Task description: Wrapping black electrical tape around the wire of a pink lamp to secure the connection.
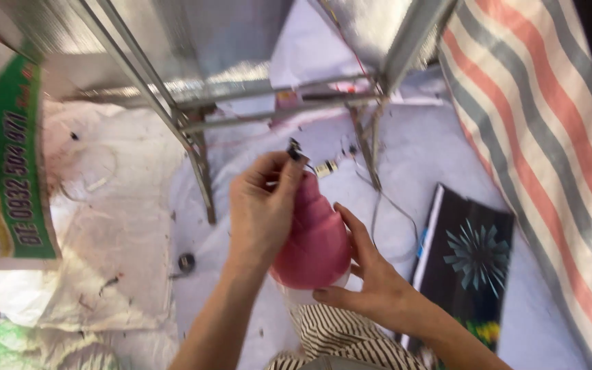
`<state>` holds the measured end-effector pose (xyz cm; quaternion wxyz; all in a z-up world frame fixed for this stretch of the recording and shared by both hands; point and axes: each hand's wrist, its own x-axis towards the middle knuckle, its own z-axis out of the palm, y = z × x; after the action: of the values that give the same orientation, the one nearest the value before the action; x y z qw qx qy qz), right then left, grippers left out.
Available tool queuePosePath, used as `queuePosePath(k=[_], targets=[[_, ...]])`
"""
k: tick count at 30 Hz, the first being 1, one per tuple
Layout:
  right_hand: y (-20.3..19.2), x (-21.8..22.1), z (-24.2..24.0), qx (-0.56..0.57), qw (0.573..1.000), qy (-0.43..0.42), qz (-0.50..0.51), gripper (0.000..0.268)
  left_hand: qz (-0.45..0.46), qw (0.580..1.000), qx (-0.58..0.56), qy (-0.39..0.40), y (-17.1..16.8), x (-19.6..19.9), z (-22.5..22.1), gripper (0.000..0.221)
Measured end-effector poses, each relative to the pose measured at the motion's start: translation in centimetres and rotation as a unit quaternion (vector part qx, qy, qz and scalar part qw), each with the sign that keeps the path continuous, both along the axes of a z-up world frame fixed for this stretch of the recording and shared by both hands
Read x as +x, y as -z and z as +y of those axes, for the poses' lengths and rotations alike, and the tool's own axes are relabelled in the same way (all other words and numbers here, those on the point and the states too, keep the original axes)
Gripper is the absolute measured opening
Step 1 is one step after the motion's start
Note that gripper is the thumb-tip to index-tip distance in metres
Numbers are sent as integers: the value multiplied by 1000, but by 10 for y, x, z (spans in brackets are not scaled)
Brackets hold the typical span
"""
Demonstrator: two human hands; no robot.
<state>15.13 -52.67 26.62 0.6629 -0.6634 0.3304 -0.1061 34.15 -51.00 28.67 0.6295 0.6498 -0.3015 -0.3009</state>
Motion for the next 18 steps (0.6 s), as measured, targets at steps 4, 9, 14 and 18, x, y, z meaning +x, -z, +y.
queuePosePath(k=[4,9,14,18], targets=[[8,42,-69,-5,1000,-14,25,117,-63,997,-35,-4,-24,25,-46,14],[-28,116,-152,-245,969,10,-24,91,-200,978,-58,-31,-47,78,-118,16],[-53,173,-200,-369,926,44,-64,81,-201,970,-122,-62,-64,108,-167,14],[-52,194,-226,-392,916,76,-44,83,-211,966,-121,-83,-68,124,-199,9]])
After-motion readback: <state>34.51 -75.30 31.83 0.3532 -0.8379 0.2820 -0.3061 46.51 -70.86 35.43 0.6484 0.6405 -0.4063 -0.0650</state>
